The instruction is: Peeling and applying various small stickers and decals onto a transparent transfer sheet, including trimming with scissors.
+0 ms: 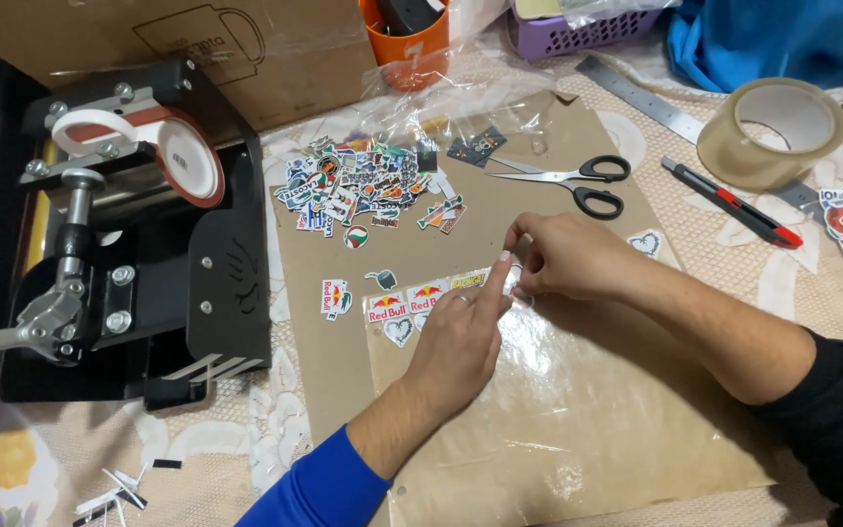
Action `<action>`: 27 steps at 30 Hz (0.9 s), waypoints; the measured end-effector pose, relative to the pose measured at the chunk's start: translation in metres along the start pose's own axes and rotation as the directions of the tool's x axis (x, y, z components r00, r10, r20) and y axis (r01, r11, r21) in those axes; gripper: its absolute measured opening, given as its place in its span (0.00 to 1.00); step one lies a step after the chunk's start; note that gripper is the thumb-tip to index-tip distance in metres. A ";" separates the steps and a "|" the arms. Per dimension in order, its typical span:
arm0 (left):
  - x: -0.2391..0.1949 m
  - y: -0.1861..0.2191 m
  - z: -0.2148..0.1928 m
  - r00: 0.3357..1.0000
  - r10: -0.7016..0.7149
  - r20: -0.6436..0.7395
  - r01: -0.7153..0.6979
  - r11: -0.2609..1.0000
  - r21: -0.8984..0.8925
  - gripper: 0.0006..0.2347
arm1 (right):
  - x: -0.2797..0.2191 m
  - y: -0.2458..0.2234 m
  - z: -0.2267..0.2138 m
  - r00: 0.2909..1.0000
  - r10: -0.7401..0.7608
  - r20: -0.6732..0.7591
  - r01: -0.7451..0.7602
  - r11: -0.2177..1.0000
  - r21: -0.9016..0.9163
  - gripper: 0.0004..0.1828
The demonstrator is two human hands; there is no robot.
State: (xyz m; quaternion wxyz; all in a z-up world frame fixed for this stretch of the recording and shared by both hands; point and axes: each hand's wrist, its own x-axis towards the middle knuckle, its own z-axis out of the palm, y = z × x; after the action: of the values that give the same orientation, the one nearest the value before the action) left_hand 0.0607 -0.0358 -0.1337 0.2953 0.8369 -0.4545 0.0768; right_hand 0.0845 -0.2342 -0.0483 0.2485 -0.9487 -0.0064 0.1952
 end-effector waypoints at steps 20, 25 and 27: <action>0.009 0.011 -0.023 0.926 -0.352 -0.137 0.174 0.719 -0.673 0.21 | -0.047 0.016 0.031 0.746 -0.334 -0.575 0.477 0.872 0.111 0.08; 0.009 0.013 -0.024 0.937 -0.335 -0.099 0.179 0.702 -0.689 0.23 | -0.046 0.018 0.044 0.702 -0.356 -0.617 0.512 0.854 0.089 0.08; 0.012 0.013 -0.024 0.935 -0.340 -0.103 0.179 0.701 -0.690 0.23 | -0.043 0.021 0.046 0.691 -0.362 -0.626 0.525 0.846 0.090 0.08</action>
State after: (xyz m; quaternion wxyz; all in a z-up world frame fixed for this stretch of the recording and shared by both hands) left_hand 0.0604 -0.0360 -0.1045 0.6331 0.7157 -0.2919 -0.0414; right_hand 0.0256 -0.2357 -0.0787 0.4012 -0.8890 -0.1347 -0.1748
